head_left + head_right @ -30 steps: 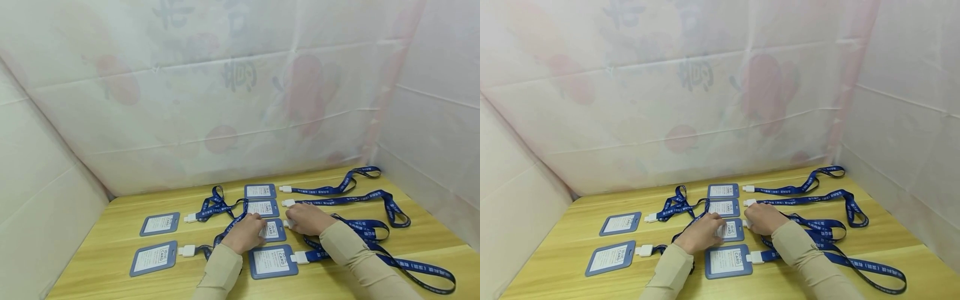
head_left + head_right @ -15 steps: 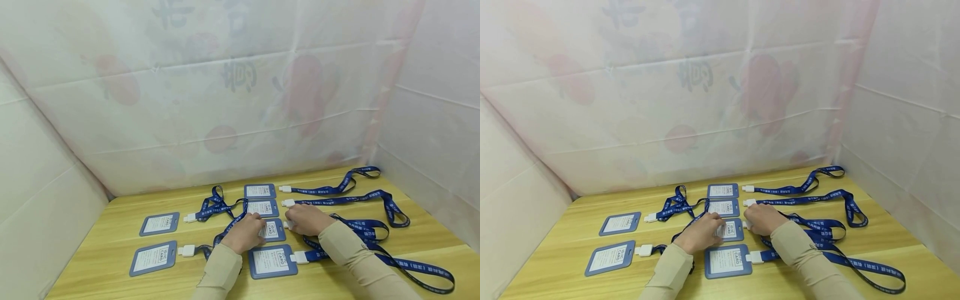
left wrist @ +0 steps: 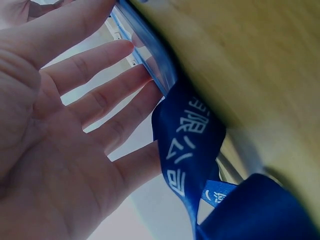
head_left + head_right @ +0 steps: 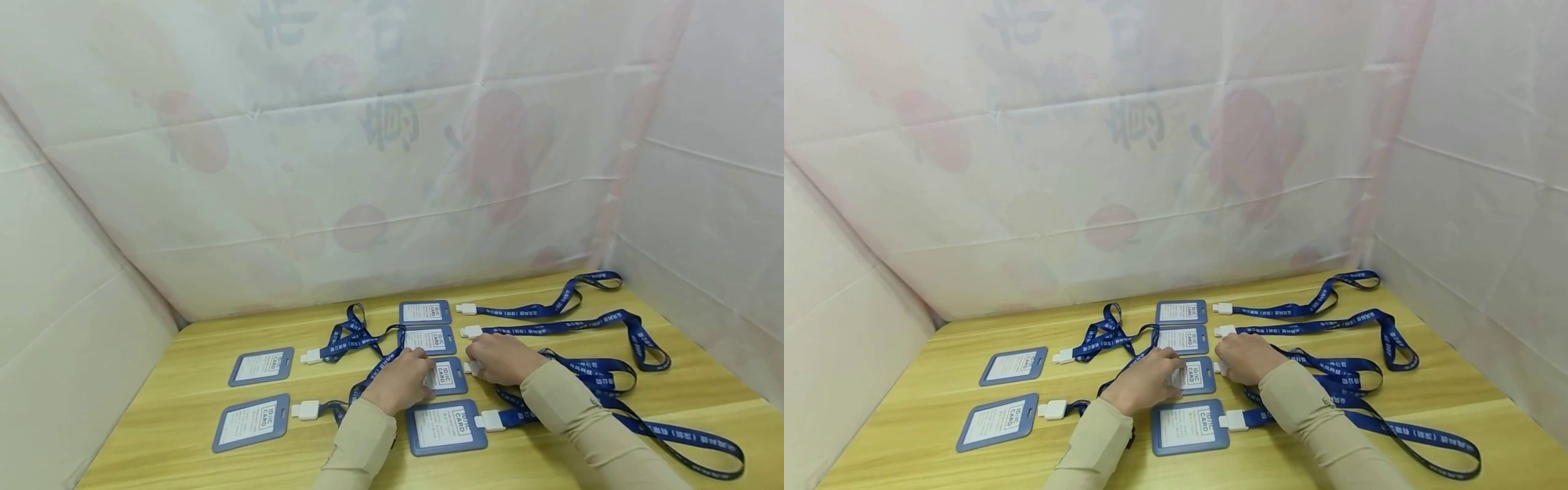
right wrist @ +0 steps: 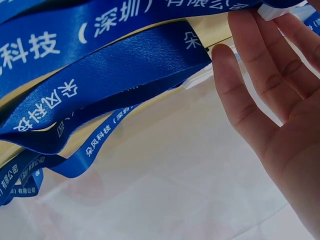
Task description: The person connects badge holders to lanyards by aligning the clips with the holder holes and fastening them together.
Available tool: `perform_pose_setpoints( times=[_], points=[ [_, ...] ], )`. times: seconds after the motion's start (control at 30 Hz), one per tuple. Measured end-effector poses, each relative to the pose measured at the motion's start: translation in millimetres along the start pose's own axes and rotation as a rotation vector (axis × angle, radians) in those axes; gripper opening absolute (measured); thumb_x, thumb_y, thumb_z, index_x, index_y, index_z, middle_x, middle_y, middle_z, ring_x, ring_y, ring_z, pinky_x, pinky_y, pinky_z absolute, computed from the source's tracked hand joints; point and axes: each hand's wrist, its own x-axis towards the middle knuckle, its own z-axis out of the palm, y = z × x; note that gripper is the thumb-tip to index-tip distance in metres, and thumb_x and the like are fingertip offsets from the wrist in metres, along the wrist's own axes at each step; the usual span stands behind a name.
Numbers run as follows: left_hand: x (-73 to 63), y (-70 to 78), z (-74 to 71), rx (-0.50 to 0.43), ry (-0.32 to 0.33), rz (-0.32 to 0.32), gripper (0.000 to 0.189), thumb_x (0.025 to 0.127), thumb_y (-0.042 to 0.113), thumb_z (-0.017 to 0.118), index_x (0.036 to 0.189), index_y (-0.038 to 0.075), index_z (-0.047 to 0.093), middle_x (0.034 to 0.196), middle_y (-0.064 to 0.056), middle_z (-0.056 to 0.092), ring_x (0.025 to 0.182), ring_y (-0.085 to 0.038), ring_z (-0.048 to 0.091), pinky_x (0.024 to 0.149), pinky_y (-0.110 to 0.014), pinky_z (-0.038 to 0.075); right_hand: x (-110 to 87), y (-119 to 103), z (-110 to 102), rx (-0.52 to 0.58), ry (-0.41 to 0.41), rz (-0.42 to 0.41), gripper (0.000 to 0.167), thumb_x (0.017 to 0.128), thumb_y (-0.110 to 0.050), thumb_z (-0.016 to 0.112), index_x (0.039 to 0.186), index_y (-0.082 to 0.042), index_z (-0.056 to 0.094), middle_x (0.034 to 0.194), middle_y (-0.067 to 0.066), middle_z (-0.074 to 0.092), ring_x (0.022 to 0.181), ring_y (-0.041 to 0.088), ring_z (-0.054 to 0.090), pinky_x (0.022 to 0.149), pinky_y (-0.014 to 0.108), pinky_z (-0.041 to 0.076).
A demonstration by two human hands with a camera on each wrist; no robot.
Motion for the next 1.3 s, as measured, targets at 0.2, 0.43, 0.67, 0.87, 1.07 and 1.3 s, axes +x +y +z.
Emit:
perform_pose_setpoints(
  times=[0.2, 0.43, 0.67, 0.87, 1.07, 1.3],
  points=[
    [-0.5, 0.9, -0.5, -0.012, 0.0, 0.0, 0.038, 0.082, 0.025, 0.087, 0.115, 0.01, 0.076, 0.115, -0.005, 0.068, 0.1, -0.019, 0.06, 0.089, -0.028, 0.055, 0.3, -0.7, -0.3, 0.0, -0.019, 0.004, 0.018, 0.088, -0.011, 0.08, 0.102, -0.003, 0.073, 0.09, 0.003, 0.066, 0.075, 0.017, 0.055, 0.078, 0.038, 0.056],
    [-1.2, 1.8, -0.8, -0.019, -0.006, -0.01, 0.038, 0.083, 0.025, 0.087, 0.116, 0.01, 0.076, 0.113, -0.003, 0.067, 0.099, -0.018, 0.059, 0.087, -0.027, 0.055, 0.4, -1.5, -0.4, 0.002, -0.019, -0.002, 0.018, 0.088, -0.011, 0.08, 0.102, -0.004, 0.074, 0.091, 0.004, 0.067, 0.076, 0.017, 0.055, 0.079, 0.039, 0.056],
    [-1.0, 1.6, -1.0, -0.023, -0.008, -0.011, 0.038, 0.082, 0.024, 0.087, 0.115, 0.009, 0.076, 0.113, -0.005, 0.067, 0.099, -0.019, 0.059, 0.087, -0.028, 0.055, 0.6, -2.7, -0.1, 0.002, -0.022, 0.006, 0.017, 0.087, -0.011, 0.08, 0.102, -0.004, 0.074, 0.091, 0.004, 0.067, 0.076, 0.017, 0.055, 0.079, 0.039, 0.056],
    [-0.3, 1.7, -1.3, -0.012, -0.008, -0.007, 0.038, 0.083, 0.025, 0.086, 0.116, 0.009, 0.076, 0.114, -0.005, 0.067, 0.099, -0.019, 0.059, 0.088, -0.028, 0.055, 0.5, -4.0, -0.9, 0.001, -0.029, 0.012, 0.018, 0.087, -0.011, 0.08, 0.102, -0.004, 0.074, 0.092, 0.004, 0.067, 0.076, 0.018, 0.054, 0.079, 0.039, 0.056],
    [-1.0, 2.0, -1.6, -0.008, -0.009, -0.004, 0.04, 0.083, 0.025, 0.086, 0.117, 0.009, 0.075, 0.115, -0.005, 0.067, 0.1, -0.02, 0.059, 0.088, -0.029, 0.055, 0.8, -3.9, -0.3, -0.003, -0.034, 0.014, 0.018, 0.087, -0.011, 0.081, 0.102, -0.004, 0.074, 0.093, 0.005, 0.068, 0.077, 0.018, 0.055, 0.08, 0.039, 0.057],
    [-1.2, 2.6, -2.3, 0.0, -0.008, -0.006, 0.04, 0.083, 0.026, 0.086, 0.118, 0.01, 0.075, 0.116, -0.005, 0.067, 0.101, -0.02, 0.059, 0.089, -0.029, 0.055, 0.8, -3.2, 1.4, -0.02, -0.014, -0.012, 0.018, 0.085, -0.011, 0.082, 0.101, -0.004, 0.075, 0.095, 0.006, 0.069, 0.078, 0.018, 0.058, 0.081, 0.039, 0.058]
  ],
)
